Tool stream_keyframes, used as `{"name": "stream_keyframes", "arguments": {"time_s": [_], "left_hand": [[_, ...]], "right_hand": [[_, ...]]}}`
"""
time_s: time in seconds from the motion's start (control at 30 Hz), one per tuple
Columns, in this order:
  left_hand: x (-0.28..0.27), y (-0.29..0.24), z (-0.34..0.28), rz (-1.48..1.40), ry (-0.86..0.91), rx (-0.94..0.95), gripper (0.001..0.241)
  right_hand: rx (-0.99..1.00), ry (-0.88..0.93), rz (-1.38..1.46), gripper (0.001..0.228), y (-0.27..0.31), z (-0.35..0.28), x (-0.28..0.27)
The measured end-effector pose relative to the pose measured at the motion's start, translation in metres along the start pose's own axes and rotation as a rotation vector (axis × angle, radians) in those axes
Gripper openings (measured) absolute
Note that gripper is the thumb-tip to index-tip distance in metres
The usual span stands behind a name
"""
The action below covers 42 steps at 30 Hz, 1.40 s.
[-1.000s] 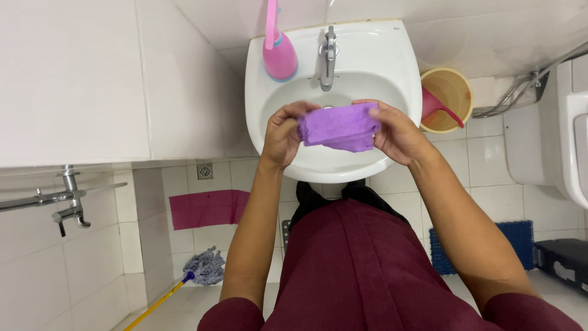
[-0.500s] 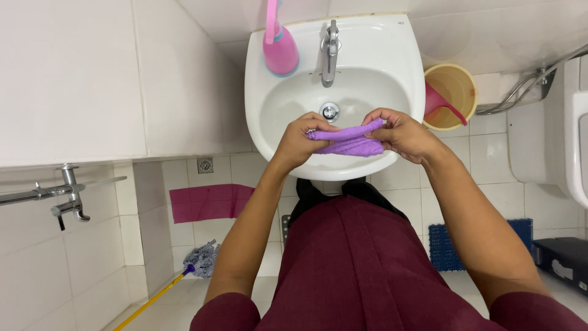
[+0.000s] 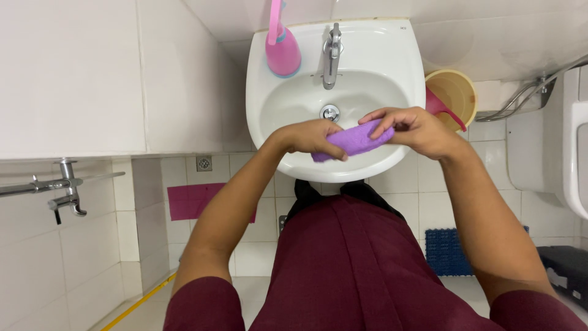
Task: Cleaning bathroom surfaces including the sink, faucets, and toilet tank using a spray bottle and a microfiber cloth.
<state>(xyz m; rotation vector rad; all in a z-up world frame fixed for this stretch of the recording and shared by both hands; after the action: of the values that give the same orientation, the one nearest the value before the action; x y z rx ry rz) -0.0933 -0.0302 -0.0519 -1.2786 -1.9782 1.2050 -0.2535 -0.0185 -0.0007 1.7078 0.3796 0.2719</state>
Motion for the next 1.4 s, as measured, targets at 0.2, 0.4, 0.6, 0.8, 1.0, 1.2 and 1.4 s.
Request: {"name": "stream_keyframes", "arguments": {"time_s": [0.2,0.4,0.6,0.8,1.0,1.2,1.4], "left_hand": [[0.005,-0.056,-0.008,0.334,-0.114,0.363,0.022],[0.011,-0.061,-0.010,0.993,-0.455,0.683,0.006],[0.006,-0.066,-0.015,0.993,-0.543,0.839,0.016],[-0.033,-0.046,0.016,0.996,-0.669,0.567,0.005],[-0.021,0.076,0.043,-0.410,-0.347,-0.213,0.024],[0.021,0.038,0.032,-1.278,0.023,-0.078,0.038],[-0.043,0.030,0.039,0.023,-0.450,0.267,0.022]], "right_hand": [[0.310,0.175,0.784,0.061,-0.062,0.028,0.039],[0.576,0.738,1.134,0.049,-0.152,0.007,0.081],[0.942,0.630,0.153,0.028,-0.115,0.008,0.056],[0.639,0.503,-0.770,0.030,-0.075,0.066,0.031],[-0.644,-0.050,-1.322,0.021,0.005,0.096,0.058],[-0.805,-0.238,-1.118,0.016,0.014,0.093,0.057],[0.250,0.445,-0.650,0.046,-0.015,0.086,0.032]]}}
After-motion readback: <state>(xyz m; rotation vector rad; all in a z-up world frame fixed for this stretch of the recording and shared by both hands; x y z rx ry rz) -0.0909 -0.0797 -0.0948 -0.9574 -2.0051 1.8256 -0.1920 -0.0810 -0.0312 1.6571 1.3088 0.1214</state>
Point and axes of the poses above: each hand's wrist, its own z-axis towards the middle knuckle, its own x-axis out of the palm, y = z × x, the point moved 9 cm from there along z, towards the middle knuckle, and after that the axes turned 9 degrees about -y, right-handed, at the moved point
